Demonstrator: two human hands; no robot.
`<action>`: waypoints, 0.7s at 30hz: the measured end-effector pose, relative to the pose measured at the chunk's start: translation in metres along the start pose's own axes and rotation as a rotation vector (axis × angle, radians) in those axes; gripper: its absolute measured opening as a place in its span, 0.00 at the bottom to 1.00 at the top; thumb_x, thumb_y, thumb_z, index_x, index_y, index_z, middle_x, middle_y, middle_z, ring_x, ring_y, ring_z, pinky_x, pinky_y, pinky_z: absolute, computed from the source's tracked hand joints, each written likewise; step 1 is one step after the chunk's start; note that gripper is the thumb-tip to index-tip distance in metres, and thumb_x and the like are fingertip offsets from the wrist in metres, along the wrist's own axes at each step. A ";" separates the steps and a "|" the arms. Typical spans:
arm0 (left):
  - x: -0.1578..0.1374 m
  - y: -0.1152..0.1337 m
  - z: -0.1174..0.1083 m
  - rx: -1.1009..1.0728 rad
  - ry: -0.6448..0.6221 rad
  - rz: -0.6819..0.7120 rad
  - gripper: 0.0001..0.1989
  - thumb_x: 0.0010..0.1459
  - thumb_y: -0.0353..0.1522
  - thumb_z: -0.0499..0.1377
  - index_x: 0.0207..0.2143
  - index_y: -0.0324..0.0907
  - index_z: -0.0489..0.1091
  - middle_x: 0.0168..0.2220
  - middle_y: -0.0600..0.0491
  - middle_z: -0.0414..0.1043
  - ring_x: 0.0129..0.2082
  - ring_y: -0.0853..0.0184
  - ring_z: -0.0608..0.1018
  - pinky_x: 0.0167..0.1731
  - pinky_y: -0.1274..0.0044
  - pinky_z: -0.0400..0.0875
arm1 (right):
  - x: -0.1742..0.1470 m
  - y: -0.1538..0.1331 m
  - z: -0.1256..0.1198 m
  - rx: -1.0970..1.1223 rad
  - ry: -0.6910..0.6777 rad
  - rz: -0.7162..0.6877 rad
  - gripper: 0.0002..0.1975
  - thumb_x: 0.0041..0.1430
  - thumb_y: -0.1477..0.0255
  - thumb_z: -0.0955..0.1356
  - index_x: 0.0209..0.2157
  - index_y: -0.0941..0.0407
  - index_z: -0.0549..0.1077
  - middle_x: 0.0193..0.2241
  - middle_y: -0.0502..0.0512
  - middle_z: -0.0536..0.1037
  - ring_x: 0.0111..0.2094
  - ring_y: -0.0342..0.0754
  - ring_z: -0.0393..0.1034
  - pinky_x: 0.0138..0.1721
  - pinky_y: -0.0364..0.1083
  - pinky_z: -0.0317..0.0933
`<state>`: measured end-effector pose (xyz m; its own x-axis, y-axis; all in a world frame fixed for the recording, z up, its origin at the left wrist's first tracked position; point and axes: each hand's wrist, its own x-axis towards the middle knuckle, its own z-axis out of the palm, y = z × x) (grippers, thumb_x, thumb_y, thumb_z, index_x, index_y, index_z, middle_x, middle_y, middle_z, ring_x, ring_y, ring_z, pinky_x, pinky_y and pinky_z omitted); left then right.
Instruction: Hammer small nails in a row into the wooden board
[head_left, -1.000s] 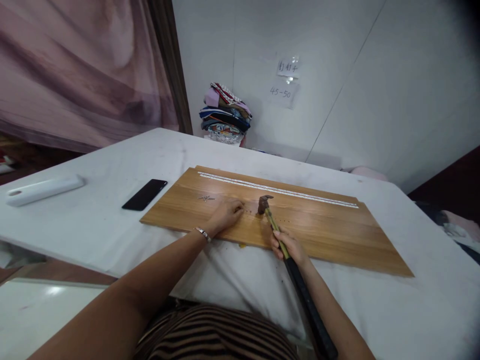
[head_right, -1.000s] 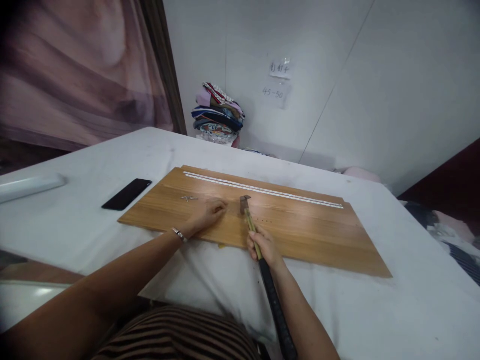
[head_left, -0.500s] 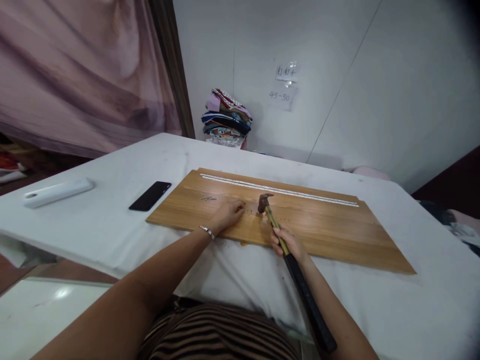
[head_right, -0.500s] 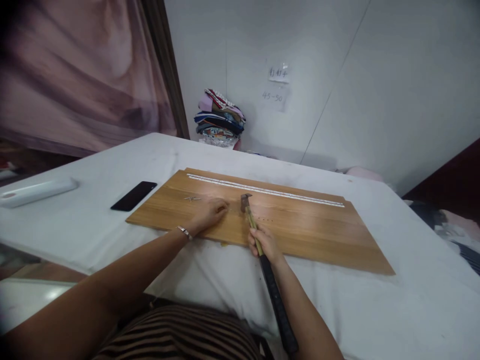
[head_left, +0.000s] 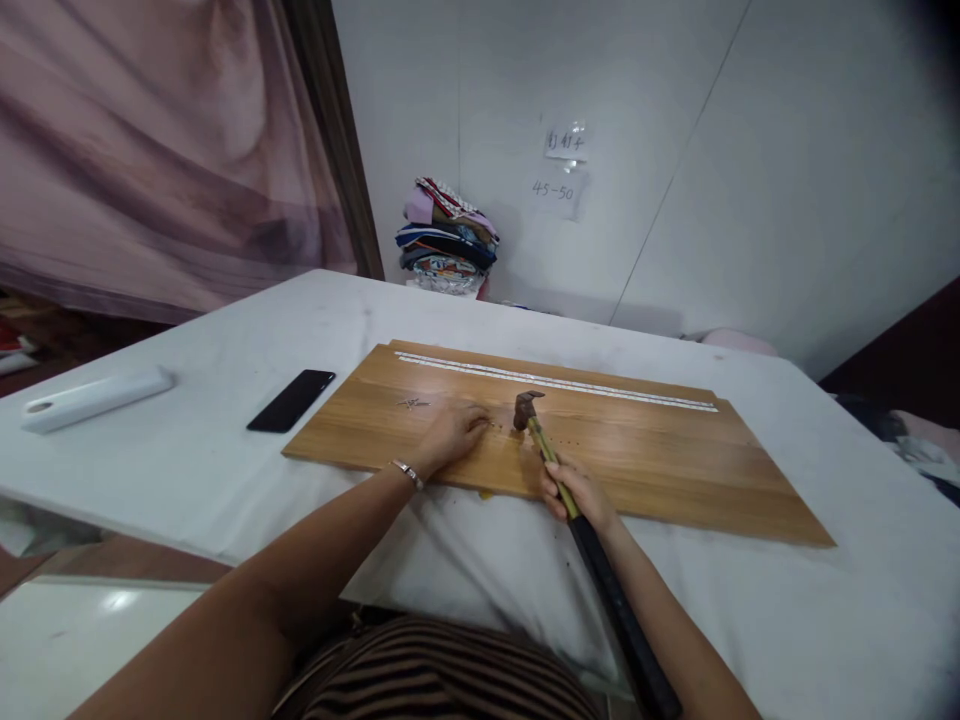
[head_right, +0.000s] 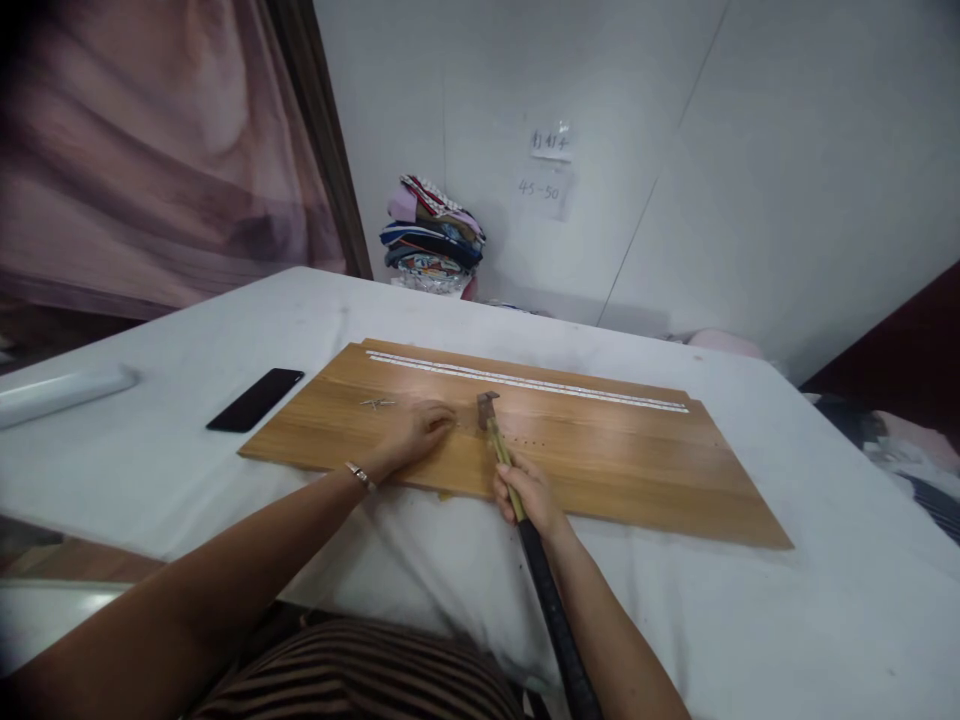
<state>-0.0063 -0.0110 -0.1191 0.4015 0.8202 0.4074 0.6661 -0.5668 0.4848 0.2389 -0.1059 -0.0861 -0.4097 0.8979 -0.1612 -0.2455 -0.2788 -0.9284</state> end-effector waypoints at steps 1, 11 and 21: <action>0.000 0.000 0.000 -0.003 -0.007 0.007 0.10 0.62 0.33 0.54 0.39 0.42 0.75 0.43 0.49 0.76 0.44 0.64 0.75 0.50 0.69 0.69 | -0.001 0.000 0.000 -0.004 0.003 -0.004 0.20 0.51 0.58 0.70 0.40 0.55 0.65 0.17 0.39 0.66 0.09 0.36 0.55 0.10 0.37 0.46; -0.001 -0.001 0.002 -0.018 -0.017 -0.009 0.11 0.62 0.34 0.54 0.37 0.42 0.76 0.44 0.50 0.76 0.45 0.64 0.76 0.50 0.69 0.70 | -0.003 0.003 0.000 0.012 0.040 -0.008 0.18 0.53 0.59 0.69 0.41 0.55 0.65 0.18 0.41 0.66 0.09 0.36 0.54 0.10 0.37 0.45; 0.000 0.008 -0.005 -0.024 -0.032 -0.003 0.11 0.61 0.33 0.55 0.38 0.43 0.77 0.45 0.50 0.76 0.46 0.64 0.75 0.52 0.69 0.69 | -0.003 0.005 -0.001 -0.016 0.034 -0.006 0.15 0.54 0.59 0.68 0.34 0.54 0.63 0.18 0.41 0.65 0.09 0.35 0.53 0.10 0.37 0.44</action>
<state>-0.0039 -0.0165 -0.1116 0.4193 0.8240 0.3811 0.6524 -0.5654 0.5047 0.2401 -0.1095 -0.0903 -0.3778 0.9107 -0.1669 -0.2341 -0.2683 -0.9345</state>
